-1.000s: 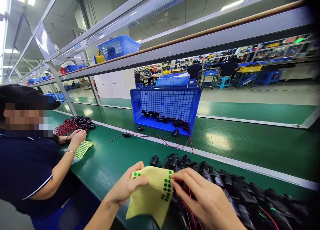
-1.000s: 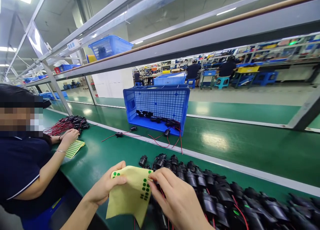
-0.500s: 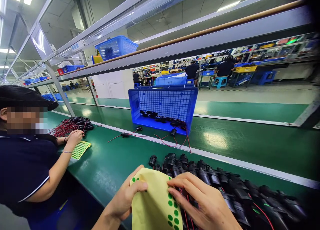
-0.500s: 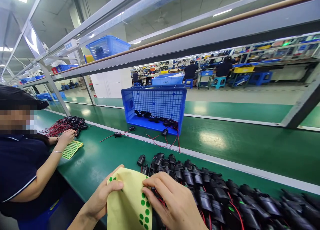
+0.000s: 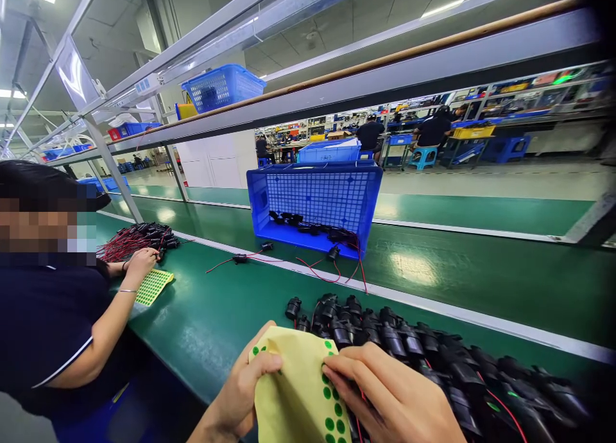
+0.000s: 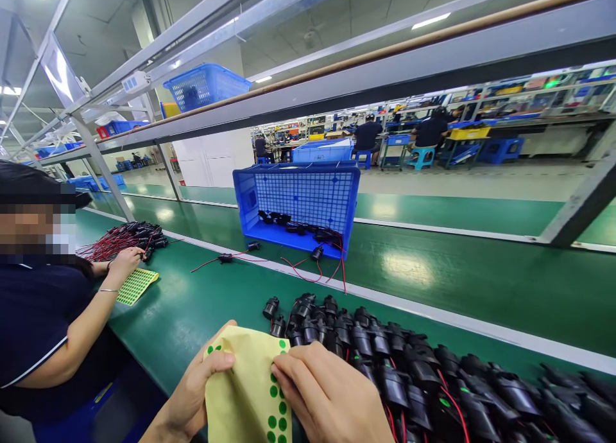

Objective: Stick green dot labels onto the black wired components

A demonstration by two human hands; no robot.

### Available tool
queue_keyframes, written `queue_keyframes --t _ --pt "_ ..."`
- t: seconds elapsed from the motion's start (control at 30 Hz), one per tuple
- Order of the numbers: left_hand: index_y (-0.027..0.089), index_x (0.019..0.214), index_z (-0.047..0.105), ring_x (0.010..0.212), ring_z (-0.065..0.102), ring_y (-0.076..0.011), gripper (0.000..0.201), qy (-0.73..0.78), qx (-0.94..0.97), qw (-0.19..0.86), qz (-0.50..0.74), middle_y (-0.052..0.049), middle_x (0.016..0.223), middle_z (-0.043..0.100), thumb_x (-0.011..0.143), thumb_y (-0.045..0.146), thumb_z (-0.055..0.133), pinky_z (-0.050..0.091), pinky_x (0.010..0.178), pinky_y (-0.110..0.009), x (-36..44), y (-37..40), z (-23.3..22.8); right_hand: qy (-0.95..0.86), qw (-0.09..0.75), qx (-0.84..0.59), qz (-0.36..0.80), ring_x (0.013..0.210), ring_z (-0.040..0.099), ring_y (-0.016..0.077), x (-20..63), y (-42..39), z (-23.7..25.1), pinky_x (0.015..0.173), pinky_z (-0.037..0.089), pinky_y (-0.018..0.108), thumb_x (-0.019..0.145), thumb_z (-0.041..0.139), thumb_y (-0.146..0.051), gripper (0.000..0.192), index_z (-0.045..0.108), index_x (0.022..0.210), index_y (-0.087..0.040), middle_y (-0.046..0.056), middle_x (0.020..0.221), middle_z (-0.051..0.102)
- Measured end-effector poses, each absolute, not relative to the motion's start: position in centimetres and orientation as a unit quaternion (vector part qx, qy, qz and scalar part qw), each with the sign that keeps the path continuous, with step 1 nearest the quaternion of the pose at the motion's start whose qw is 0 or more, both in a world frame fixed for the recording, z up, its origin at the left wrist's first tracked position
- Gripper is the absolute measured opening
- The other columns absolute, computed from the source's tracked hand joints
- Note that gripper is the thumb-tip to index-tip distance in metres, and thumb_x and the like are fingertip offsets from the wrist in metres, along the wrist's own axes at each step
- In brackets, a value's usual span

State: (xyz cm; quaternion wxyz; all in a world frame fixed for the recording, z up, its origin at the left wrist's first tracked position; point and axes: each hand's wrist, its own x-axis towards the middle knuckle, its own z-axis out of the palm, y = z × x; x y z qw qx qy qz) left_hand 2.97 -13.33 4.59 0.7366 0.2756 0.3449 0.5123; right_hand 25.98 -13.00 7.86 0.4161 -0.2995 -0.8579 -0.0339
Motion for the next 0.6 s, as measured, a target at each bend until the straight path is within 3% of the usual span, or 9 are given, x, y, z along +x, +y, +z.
queue_keyframes --t 0.1,0.2,0.33,0.43,0.6 --pt "0.020 0.134 0.057 0.096 0.072 -0.0288 0.077 0.366 0.255 0.733 0.513 -0.007 0.101 0.077 0.064 0.034 0.085 0.051 0.092 -0.039 3.4 -13.5 5.1 -0.856 0.419 -0.300 -0.045 0.074 0.071 0.0139 25.6 -12.9 7.8 0.068 0.054 0.025 0.101 0.052 -0.008 0.018 0.064 0.105 -0.020 0.003 0.089 0.074" --pt "0.016 0.121 0.062 0.092 0.073 -0.0273 0.058 0.398 0.297 0.713 0.495 -0.009 0.099 0.077 0.068 0.034 0.079 0.054 0.086 -0.036 3.5 -12.8 6.0 -0.852 0.433 -0.290 -0.051 0.069 0.069 0.0130 25.5 -12.6 7.9 0.064 0.053 0.024 0.099 0.053 -0.007 0.017 0.064 0.098 -0.021 0.001 0.083 0.073" --pt "0.017 0.112 0.061 0.087 0.073 -0.0246 0.041 0.489 0.455 0.633 0.391 -0.009 0.098 0.075 0.078 0.039 0.064 0.056 0.078 -0.034 1.6 -9.8 5.3 -0.838 0.446 -0.313 -0.022 0.065 0.067 0.0109 26.5 -12.1 9.0 0.061 0.052 0.020 0.099 0.054 -0.011 0.016 0.061 0.092 -0.024 -0.001 0.077 0.069" --pt "0.017 0.102 0.060 0.084 0.071 -0.0254 0.034 0.555 0.521 0.554 0.338 -0.007 0.092 0.072 0.076 0.035 0.070 0.057 0.075 -0.037 -1.0 -6.5 3.2 -0.819 0.457 -0.346 -0.019 0.062 0.066 0.0100 27.9 -11.9 10.2 0.060 0.053 0.019 0.100 0.057 -0.017 0.012 0.060 0.092 -0.025 -0.002 0.076 0.068" --pt "0.017 0.129 0.054 0.134 0.050 -0.0321 0.044 0.612 0.633 0.313 0.357 -0.013 0.141 0.054 0.089 0.030 0.069 0.045 0.109 -0.053 -1.9 0.5 1.4 -0.780 0.489 -0.389 -0.033 0.059 0.063 0.0111 29.6 -11.6 10.9 0.055 0.050 0.021 0.099 0.061 -0.025 0.008 0.063 0.092 -0.027 -0.002 0.076 0.067"
